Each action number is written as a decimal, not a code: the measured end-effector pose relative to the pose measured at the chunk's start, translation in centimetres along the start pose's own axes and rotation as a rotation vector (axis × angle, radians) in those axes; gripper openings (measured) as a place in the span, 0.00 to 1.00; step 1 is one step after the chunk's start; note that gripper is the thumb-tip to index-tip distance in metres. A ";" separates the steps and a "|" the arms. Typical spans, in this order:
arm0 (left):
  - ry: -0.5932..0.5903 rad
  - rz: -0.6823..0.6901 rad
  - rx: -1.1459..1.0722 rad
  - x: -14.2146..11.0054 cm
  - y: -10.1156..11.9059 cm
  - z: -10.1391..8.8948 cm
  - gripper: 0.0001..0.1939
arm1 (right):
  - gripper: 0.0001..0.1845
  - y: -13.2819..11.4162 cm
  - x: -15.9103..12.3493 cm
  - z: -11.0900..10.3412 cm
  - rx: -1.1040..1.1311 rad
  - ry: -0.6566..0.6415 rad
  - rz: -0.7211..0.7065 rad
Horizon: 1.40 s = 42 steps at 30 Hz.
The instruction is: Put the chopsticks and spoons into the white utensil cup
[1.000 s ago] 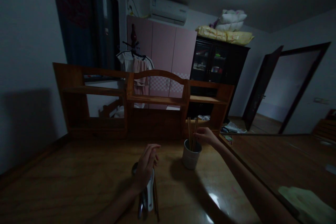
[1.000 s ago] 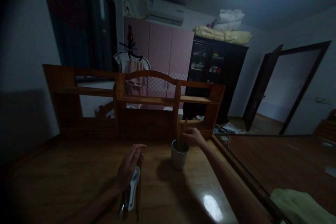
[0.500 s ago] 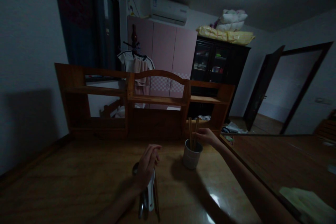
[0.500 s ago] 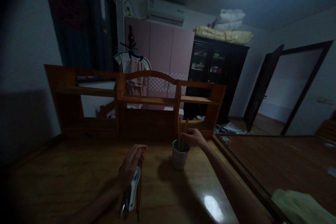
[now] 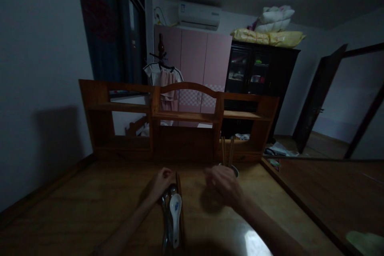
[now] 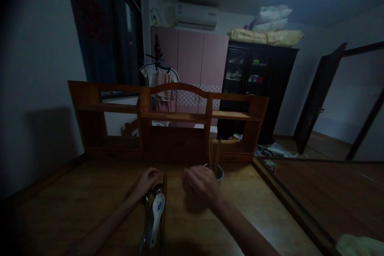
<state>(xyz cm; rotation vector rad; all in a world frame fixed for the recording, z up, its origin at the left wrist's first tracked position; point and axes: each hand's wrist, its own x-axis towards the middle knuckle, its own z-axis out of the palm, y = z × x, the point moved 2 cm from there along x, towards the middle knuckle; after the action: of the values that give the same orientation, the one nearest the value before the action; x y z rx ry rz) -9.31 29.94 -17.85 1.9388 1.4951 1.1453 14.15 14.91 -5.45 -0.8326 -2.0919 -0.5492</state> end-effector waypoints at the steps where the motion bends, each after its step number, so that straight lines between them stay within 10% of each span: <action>1: -0.015 -0.002 0.007 -0.1 -0.1 0.1 0.09 | 0.11 -1.0 -0.8 1.9 -0.008 -0.113 -0.134; 7: 0.041 0.120 0.454 -2.0 2.4 0.5 0.15 | 0.16 -2.1 -5.9 9.2 0.094 -0.325 0.046; 24: -0.052 0.226 0.765 -2.5 5.4 2.1 0.11 | 0.20 -0.2 -5.7 7.7 0.442 -0.370 0.369; 35: -0.088 0.151 0.440 -0.6 4.6 3.0 0.07 | 0.20 0.1 -6.0 7.9 0.411 -0.345 0.386; 42: -0.135 0.207 0.101 0.5 7.4 3.0 0.18 | 0.22 0.6 -5.8 9.1 0.727 -0.213 0.793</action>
<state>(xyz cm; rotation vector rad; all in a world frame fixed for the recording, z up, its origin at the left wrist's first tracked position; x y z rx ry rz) -2.57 28.47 -13.85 2.2347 1.3294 1.0150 12.57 18.80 -15.40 -1.1755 -1.7214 0.7023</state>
